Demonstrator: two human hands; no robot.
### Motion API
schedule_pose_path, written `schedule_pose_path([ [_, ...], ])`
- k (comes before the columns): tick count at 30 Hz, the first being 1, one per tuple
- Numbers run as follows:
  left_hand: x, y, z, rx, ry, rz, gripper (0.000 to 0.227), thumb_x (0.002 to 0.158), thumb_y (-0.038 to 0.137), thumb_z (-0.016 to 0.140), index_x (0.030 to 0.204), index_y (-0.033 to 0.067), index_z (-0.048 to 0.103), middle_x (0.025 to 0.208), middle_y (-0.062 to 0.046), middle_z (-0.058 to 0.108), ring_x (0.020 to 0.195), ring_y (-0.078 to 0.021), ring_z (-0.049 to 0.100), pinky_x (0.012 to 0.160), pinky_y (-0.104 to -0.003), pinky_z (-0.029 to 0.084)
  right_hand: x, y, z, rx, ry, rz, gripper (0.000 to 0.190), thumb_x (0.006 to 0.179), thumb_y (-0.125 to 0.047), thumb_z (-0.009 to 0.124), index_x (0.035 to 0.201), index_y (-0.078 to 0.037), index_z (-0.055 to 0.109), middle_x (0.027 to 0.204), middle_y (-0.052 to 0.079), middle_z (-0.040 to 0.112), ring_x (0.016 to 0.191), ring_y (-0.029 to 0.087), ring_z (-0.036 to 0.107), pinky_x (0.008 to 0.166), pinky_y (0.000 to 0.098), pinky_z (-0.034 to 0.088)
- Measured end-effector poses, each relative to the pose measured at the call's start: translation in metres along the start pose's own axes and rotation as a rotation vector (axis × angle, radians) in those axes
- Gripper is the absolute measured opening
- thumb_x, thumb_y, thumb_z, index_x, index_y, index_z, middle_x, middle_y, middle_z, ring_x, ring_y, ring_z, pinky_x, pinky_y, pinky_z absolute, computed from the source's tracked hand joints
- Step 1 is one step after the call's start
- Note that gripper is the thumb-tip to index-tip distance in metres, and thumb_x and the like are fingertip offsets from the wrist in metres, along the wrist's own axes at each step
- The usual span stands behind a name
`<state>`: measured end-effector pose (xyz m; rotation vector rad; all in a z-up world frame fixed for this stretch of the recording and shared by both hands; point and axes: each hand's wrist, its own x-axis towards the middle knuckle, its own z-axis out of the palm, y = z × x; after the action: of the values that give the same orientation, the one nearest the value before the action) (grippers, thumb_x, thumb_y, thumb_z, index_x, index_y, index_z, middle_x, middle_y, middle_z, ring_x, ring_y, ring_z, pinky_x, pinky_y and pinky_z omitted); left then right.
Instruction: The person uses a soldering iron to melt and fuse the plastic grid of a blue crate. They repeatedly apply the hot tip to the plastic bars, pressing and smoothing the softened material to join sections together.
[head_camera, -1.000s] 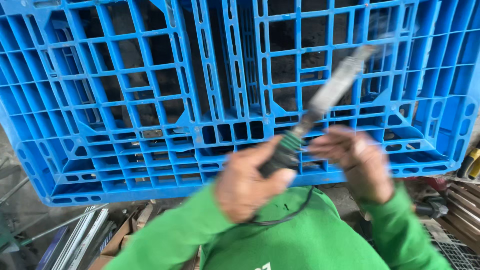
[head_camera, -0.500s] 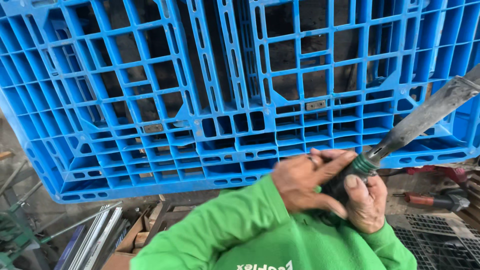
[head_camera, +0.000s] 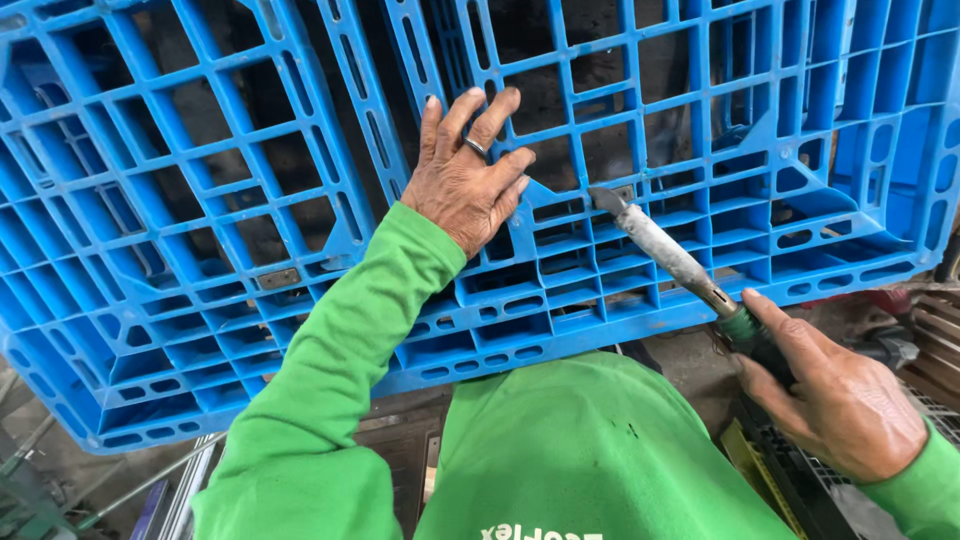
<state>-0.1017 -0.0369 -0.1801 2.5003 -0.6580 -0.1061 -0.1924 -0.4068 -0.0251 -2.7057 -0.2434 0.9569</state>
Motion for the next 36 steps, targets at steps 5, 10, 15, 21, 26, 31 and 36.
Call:
schedule_pose_path([
  [5,-0.002,-0.004,0.003,-0.024,0.014,-0.003,0.025,0.102,0.031,0.071,0.123,0.0177,0.074,0.163,-0.012,0.031,0.151,-0.0400,0.022,0.126,-0.066,0.013,0.017,-0.022,-0.019,-0.224,-0.151,0.005,0.084,0.086,-0.040,0.075,0.160,-0.019,0.042,0.087,0.008,0.066,0.064,0.030,0.066,0.057,0.0452,0.053],
  [10,-0.002,-0.006,0.002,-0.060,0.018,-0.009,0.027,0.101,0.033,0.071,0.123,0.0182,0.074,0.163,-0.013,0.031,0.151,-0.0395,0.023,0.126,-0.066,0.014,0.032,-0.023,-0.026,-0.280,-0.262,0.061,0.085,0.087,-0.042,0.071,0.162,-0.022,0.036,0.087,0.008,0.067,0.066,0.030,0.067,0.058,0.0441,0.054],
  [15,-0.001,-0.008,0.002,-0.087,0.008,-0.020,0.026,0.101,0.034,0.072,0.122,0.0190,0.075,0.163,-0.012,0.032,0.151,-0.0394,0.023,0.126,-0.066,0.014,0.039,-0.023,-0.025,-0.175,-0.178,0.027,0.082,0.088,-0.038,0.070,0.161,-0.019,0.039,0.095,0.010,0.071,0.071,0.032,0.070,0.060,0.0442,0.055],
  [21,-0.002,-0.009,0.003,-0.101,0.005,-0.017,0.026,0.101,0.035,0.072,0.121,0.0191,0.075,0.163,-0.012,0.032,0.151,-0.0390,0.023,0.126,-0.066,0.013,0.042,-0.019,-0.018,-0.051,-0.162,0.070,0.080,0.087,-0.036,0.071,0.158,-0.015,0.039,0.096,0.012,0.071,0.073,0.032,0.071,0.062,0.0432,0.056],
  [26,-0.003,-0.011,0.002,-0.077,-0.015,-0.005,0.023,0.101,0.029,0.073,0.123,0.0210,0.075,0.165,-0.007,0.032,0.154,-0.0380,0.022,0.129,-0.063,0.011,0.026,-0.003,0.003,0.118,-0.062,0.136,0.086,0.084,-0.028,0.074,0.161,-0.011,0.039,0.095,0.015,0.072,0.072,0.028,0.073,0.066,0.0396,0.057],
  [31,0.005,-0.013,-0.005,-0.064,-0.088,0.051,0.025,0.089,0.023,0.078,0.114,0.0245,0.076,0.165,-0.002,0.032,0.154,-0.0367,0.017,0.127,-0.067,0.007,-0.019,-0.011,0.074,0.887,0.054,0.248,0.060,0.085,-0.006,0.076,0.140,-0.003,0.053,0.100,0.020,0.070,0.065,0.025,0.065,0.051,0.0401,0.052],
  [36,0.035,-0.034,-0.013,0.067,-0.250,0.327,0.020,0.086,0.022,0.077,0.106,0.0209,0.075,0.168,-0.004,0.033,0.156,-0.0378,0.007,0.124,-0.071,0.000,-0.037,-0.036,0.138,1.363,0.108,0.056,0.059,0.087,-0.007,0.077,0.134,-0.005,0.041,0.118,0.015,0.065,0.092,0.018,0.070,0.074,0.0301,0.059],
])
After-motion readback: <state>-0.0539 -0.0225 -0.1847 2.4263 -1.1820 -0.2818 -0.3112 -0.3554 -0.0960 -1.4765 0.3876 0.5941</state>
